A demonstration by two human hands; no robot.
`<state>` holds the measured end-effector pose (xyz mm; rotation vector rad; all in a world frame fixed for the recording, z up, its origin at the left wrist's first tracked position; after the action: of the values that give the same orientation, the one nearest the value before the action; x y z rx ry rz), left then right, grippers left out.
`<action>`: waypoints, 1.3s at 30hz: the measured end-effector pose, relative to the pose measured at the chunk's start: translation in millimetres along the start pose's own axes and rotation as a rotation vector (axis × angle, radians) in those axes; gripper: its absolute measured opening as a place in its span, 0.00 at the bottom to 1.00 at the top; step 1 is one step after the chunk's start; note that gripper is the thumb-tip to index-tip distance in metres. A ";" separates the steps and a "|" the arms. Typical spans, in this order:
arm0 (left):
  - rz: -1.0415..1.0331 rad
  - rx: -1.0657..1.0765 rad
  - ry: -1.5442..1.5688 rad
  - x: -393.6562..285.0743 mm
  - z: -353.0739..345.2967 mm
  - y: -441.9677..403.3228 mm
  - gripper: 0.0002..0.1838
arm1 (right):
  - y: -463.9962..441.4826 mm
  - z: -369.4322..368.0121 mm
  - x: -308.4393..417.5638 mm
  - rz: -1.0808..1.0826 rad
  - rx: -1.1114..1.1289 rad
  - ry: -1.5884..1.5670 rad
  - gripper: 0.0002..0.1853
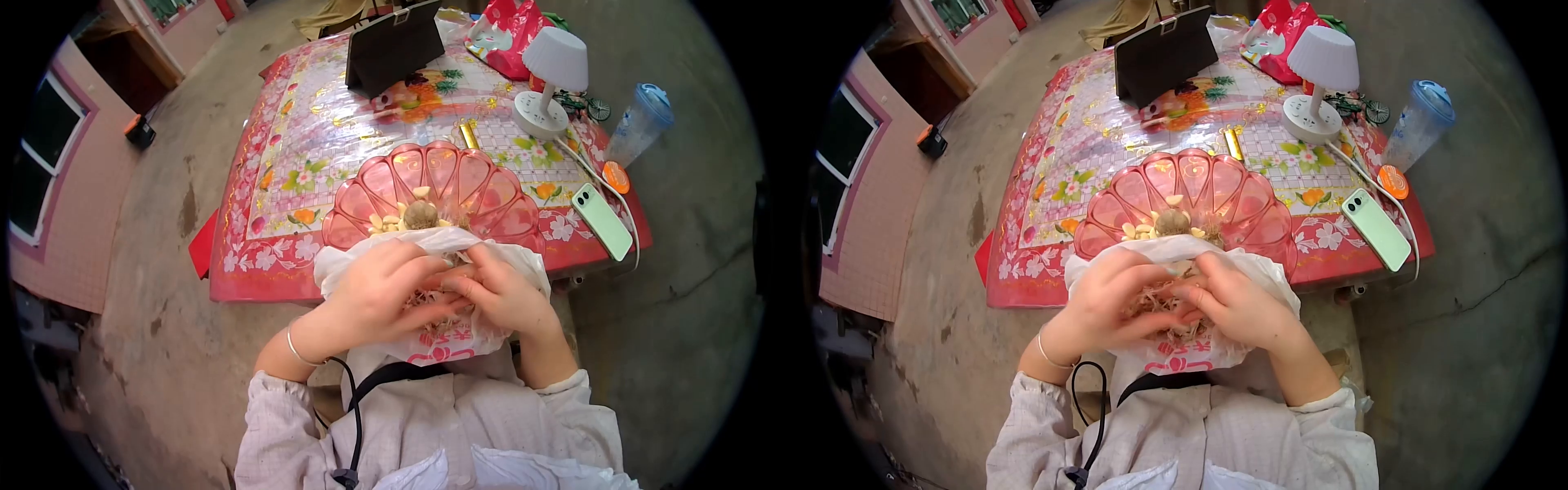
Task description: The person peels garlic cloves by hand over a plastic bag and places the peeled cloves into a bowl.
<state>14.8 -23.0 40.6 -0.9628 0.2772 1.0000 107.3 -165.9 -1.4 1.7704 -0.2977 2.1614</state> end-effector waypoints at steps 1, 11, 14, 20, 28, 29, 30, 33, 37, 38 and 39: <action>0.005 -0.004 0.002 0.5 -6.5 1.0 0.15 | 0.1 -1.8 0.9 -0.041 0.008 -0.107 0.14; 0.051 -0.065 0.162 17.0 -14.3 12.9 0.13 | -0.1 -3.1 -3.9 0.090 -0.023 -0.075 0.19; 0.091 -0.077 0.298 16.3 -11.1 15.8 0.14 | -0.9 -1.7 -2.2 0.163 -0.003 0.089 0.20; 0.001 -0.050 0.447 20.6 -6.7 16.2 0.14 | 3.6 -3.7 1.6 0.073 -0.016 -0.065 0.17; 0.101 -0.043 0.283 10.3 -4.6 19.6 0.16 | 1.0 0.5 0.2 0.211 0.057 0.325 0.11; 0.177 -0.057 0.315 9.6 -5.2 23.1 0.15 | 0.7 -0.8 1.1 0.209 0.059 0.323 0.11; 0.253 -0.070 0.348 9.7 -5.6 25.6 0.14 | 0.4 -2.0 4.0 0.225 0.046 0.366 0.11; 0.234 -0.041 0.269 19.0 -11.1 33.1 0.11 | 0.4 -1.1 9.2 0.253 0.040 0.435 0.11; 0.158 -0.026 0.170 19.3 -14.0 31.9 0.10 | 0.7 -1.8 11.9 0.239 -0.024 0.482 0.10; 0.143 -0.025 0.175 19.1 -14.4 31.4 0.10 | 0.5 -1.7 11.5 0.240 -0.025 0.482 0.10; 0.127 -0.024 0.179 18.8 -14.6 31.1 0.10 | 0.2 -1.6 10.7 0.245 -0.018 0.488 0.09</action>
<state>2.9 -17.7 3.6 -1.0691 0.4815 1.0360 103.9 -164.2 8.7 1.1882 -0.4219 2.6616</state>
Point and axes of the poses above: each hand's wrist, its own y-axis away from the middle knuckle, its own z-axis out of the back of the hand, x = y × z, the point moved 2 cm from there along -y, towards the middle knuckle, and after that the axes turned 14 degrees about y, right-handed, at the moved point
